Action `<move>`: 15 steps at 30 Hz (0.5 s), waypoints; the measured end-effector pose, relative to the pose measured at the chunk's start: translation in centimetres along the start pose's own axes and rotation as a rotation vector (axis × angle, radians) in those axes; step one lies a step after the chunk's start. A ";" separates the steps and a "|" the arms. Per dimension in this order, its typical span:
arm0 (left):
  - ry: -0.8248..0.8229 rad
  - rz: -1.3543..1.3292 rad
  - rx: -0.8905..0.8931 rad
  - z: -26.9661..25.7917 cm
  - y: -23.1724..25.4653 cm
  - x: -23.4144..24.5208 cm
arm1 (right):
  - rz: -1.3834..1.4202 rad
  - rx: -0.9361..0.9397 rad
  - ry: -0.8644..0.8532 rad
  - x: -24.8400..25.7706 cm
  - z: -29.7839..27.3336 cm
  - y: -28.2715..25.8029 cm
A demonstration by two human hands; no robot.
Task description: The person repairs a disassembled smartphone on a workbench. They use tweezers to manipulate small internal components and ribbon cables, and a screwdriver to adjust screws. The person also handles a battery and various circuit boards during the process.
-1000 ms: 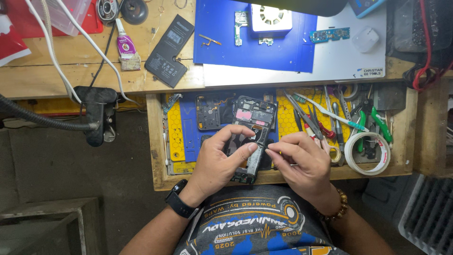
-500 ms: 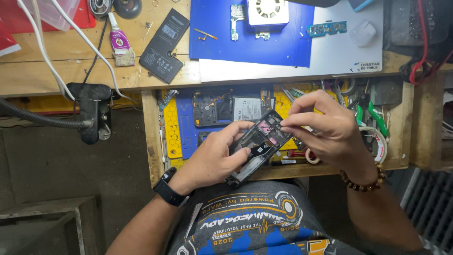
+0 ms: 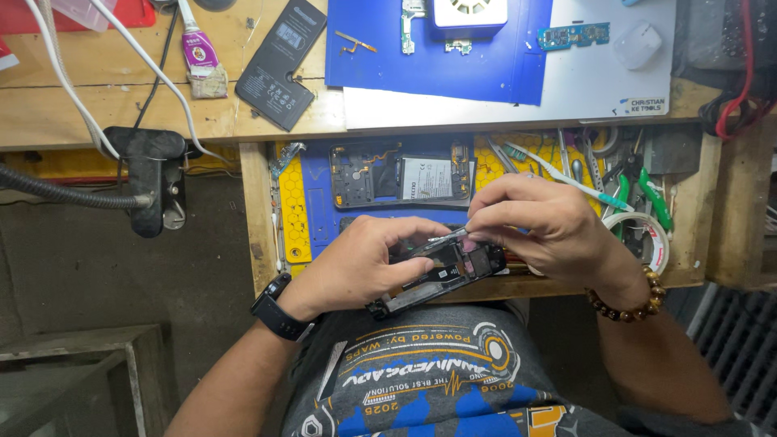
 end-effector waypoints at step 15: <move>0.191 0.028 0.062 0.1 -0.8 1.1 | 0.012 0.022 -0.047 -0.6 -0.2 -0.1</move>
Point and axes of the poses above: each hand's wrist, its own z-axis towards the middle knuckle, its own x-axis out of the back of the hand, y = z × x, the point moved 9 cm from there along z, towards the middle knuckle, and after that the axes turned 12 degrees about y, right-handed, at the moved point
